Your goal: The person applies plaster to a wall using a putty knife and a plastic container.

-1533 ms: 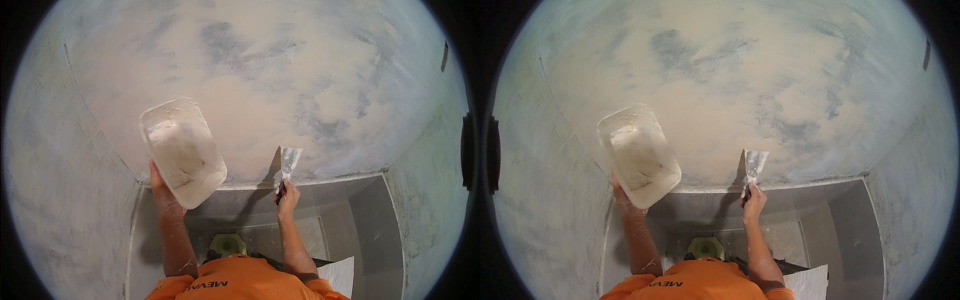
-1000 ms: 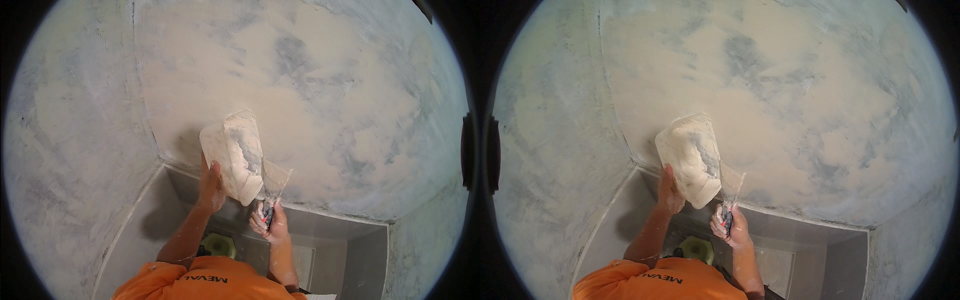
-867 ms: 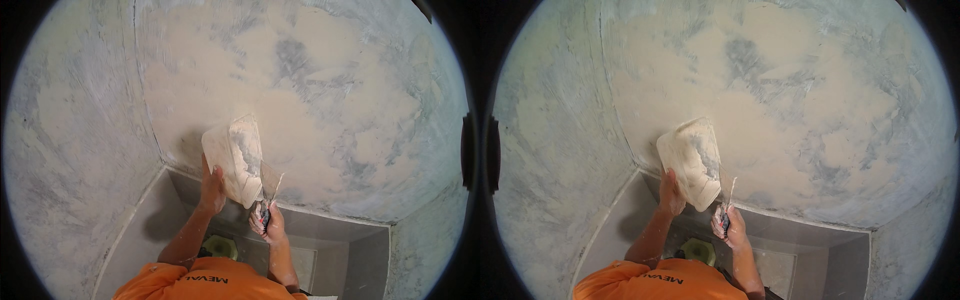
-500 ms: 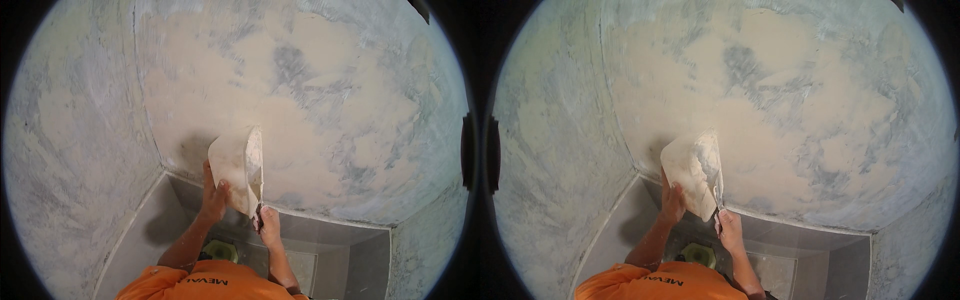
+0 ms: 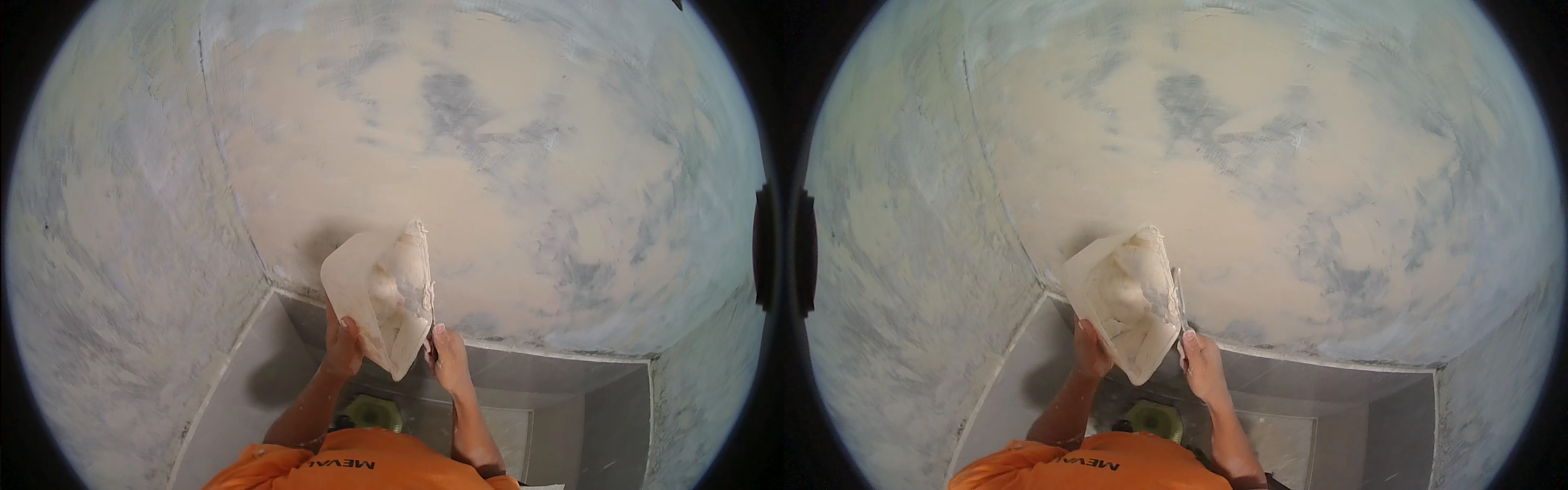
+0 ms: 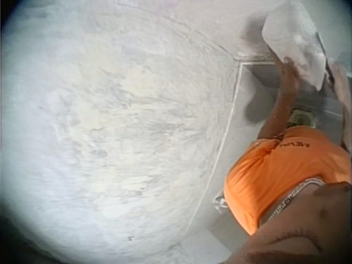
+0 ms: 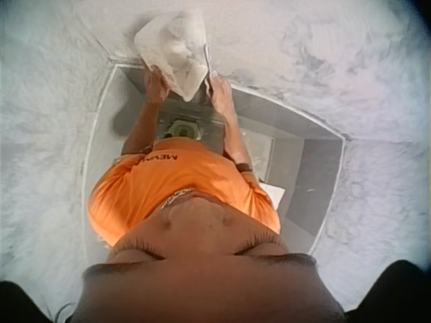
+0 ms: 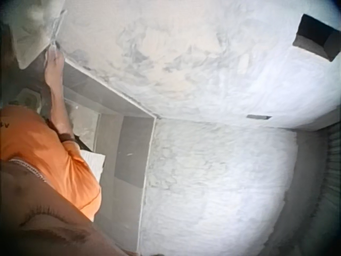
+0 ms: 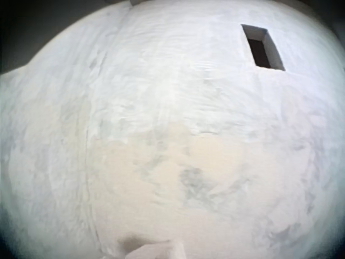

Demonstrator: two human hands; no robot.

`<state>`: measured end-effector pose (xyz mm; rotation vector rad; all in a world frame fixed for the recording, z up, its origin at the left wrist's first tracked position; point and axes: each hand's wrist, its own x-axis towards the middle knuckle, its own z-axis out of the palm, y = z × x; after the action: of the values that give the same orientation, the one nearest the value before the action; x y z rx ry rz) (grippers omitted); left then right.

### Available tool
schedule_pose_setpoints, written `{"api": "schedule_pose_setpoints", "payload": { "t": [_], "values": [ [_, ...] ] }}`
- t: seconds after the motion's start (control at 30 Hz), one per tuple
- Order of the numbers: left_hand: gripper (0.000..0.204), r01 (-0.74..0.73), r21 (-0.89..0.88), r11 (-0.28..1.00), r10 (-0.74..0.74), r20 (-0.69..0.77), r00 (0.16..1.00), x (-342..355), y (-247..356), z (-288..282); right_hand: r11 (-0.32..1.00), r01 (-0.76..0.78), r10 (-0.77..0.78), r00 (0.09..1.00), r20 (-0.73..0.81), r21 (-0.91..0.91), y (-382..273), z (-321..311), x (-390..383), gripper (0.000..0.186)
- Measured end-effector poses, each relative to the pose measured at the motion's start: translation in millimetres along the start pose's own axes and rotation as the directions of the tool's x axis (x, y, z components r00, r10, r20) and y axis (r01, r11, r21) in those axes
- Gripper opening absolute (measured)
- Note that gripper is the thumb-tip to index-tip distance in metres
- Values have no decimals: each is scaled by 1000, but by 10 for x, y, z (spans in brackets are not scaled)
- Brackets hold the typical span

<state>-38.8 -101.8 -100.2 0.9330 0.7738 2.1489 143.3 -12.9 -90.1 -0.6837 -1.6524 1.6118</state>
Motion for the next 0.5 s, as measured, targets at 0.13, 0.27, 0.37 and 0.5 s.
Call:
{"api": "schedule_pose_setpoints", "payload": {
  "t": [0.13, 0.27, 0.37, 0.5],
  "values": [
    [82, 3, 233, 972, -6, 14, 1000, -78, -141, -184, 989, -142, 142, 990, -2, -50, 278, -93, 107, 55],
    [84, -95, 183, 978, 115, -102, 988, -54, -12, -108, 974, -217, 221, 972, -81, 60, 179, -190, 5, 46],
    [88, -111, 134, 985, 122, -78, 989, -23, 145, -139, 994, -74, 76, 997, -26, 75, -55, -319, -144, 32],
    [99, -167, 153, 974, 174, -34, 984, -131, 269, -299, 974, -144, 125, 985, 116, 175, -296, -447, -354, 22]
  ]
}}
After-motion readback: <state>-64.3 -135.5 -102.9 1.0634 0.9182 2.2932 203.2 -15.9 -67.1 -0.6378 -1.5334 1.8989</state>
